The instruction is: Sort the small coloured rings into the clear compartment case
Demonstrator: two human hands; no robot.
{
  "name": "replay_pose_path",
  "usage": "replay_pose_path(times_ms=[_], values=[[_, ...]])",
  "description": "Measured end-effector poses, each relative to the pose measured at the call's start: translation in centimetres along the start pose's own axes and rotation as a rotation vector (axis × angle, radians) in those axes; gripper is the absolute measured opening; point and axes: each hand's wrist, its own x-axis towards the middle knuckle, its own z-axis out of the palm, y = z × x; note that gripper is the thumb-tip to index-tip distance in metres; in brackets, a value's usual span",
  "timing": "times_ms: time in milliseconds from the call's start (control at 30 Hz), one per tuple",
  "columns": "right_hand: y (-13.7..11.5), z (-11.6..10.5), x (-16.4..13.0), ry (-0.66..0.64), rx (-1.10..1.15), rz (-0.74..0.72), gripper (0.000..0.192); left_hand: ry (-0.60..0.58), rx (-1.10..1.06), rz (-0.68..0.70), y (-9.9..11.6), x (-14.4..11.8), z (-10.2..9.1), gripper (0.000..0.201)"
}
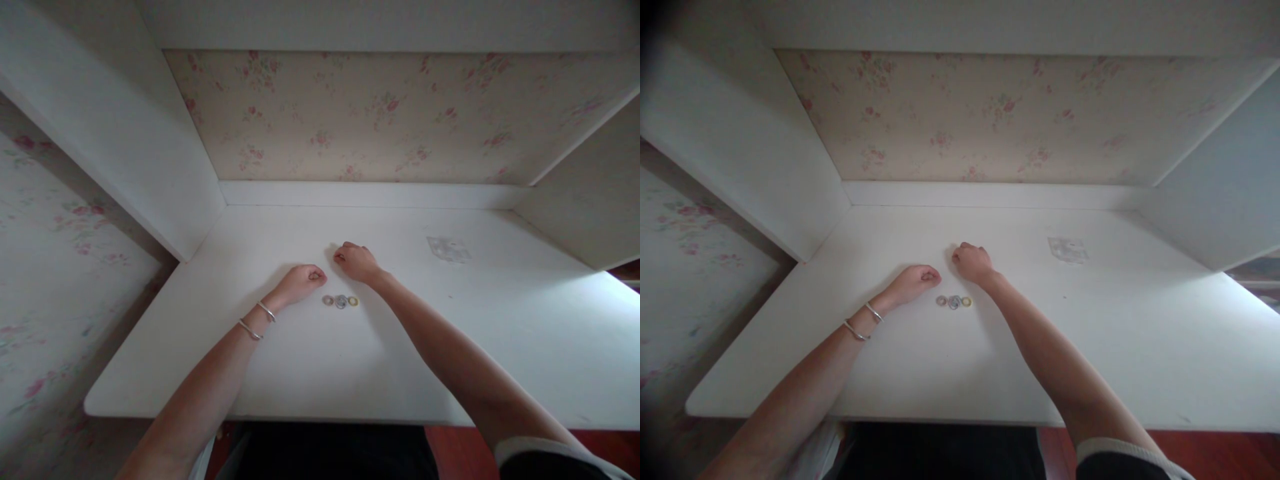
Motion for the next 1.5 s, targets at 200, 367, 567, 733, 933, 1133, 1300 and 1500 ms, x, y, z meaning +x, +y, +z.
replay_pose_path(times_ms=[200, 367, 567, 733, 933, 1133, 1300, 1500], values=[[-0.2, 0.1, -0.5, 0.028, -0.031, -0.006, 0.029, -0.005, -0.025, 0.013, -0.3, 0.1, 0.1, 0.028], [0.4, -0.2, -3.2, 0.190, 0.049, -0.034, 0.027, -0.015, -0.008, 0.012, 0.1, 0.0, -0.1, 0.027], [1.5, 1.3, -9.7, 0.343, 0.253, -0.176, 0.025, -0.011, 0.010, -0.012, 0.6, -0.1, -0.2, 0.029], [2.3, 1.9, -12.3, 0.303, 0.220, -0.185, 0.027, 0.010, 0.023, -0.028, 0.8, -0.3, -0.1, 0.030], [1.9, 1.3, -12.3, 0.254, 0.334, -0.282, 0.024, 0.017, 0.018, -0.021, 0.5, -0.3, 0.0, 0.032], [1.4, 1.6, -12.5, 0.234, 0.349, -0.297, 0.023, 0.023, 0.043, -0.012, 0.4, -0.2, 0.0, 0.032], [1.4, 1.8, -12.5, 0.210, 0.310, -0.285, 0.024, 0.022, 0.018, -0.021, 0.6, -0.3, 0.0, 0.032], [1.2, 1.6, -12.6, 0.204, 0.321, -0.265, 0.025, 0.022, 0.010, -0.021, 0.6, -0.3, -0.1, 0.032]])
